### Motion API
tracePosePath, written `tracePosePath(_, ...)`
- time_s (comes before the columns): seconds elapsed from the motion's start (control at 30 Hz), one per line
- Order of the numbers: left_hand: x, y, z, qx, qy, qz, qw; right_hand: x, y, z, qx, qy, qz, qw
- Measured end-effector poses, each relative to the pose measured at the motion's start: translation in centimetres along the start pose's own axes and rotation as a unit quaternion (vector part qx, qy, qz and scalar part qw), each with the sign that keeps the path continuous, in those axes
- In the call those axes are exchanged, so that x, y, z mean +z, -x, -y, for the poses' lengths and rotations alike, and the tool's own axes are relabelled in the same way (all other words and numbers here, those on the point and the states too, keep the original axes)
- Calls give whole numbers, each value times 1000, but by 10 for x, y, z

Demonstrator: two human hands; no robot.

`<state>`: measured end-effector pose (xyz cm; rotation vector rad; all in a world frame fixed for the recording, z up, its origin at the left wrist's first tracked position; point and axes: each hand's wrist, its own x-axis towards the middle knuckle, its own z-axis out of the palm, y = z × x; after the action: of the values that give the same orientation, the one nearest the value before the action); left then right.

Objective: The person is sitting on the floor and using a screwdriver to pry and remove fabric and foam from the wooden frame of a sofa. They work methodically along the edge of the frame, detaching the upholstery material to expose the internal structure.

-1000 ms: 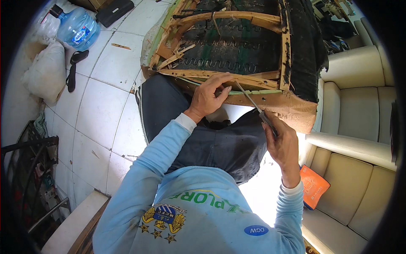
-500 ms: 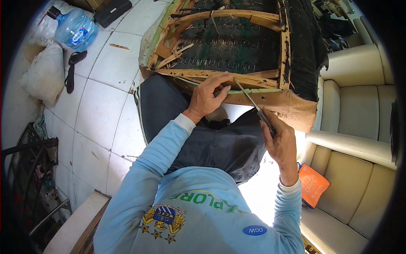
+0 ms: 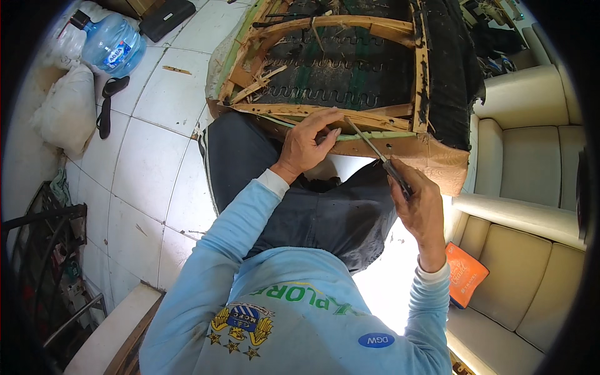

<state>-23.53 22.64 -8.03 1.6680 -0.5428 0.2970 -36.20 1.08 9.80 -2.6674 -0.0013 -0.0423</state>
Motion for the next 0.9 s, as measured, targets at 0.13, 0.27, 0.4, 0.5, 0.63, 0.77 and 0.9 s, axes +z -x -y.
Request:
tracePosePath(0.13,0,1,0,-12,10,0,1000,-4,-2,-1,17,-13,9,1000)
tracePosePath(0.27,-1,1,1,-10,1,14,1000,-6,0,-3,23,-8,15,1000)
tracePosePath(0.4,0,1,0,-17,10,4,1000,-2,-5,-1,4,-4,2,1000)
tracePosePath(0.5,0,0,-1,-20,13,7,1000,0,-5,4,23,-15,8,1000)
tracePosePath(0.63,-1,0,0,-10,-1,3,1000,4,0,4,14,9,4,1000)
tracePosePath(0.77,0,2,-3,-32,12,7,999,10,1,0,127,-112,61,984)
tracePosePath(0.9,-1,2,-8,-42,5,16,999,36,5,-38,329,-572,190,727)
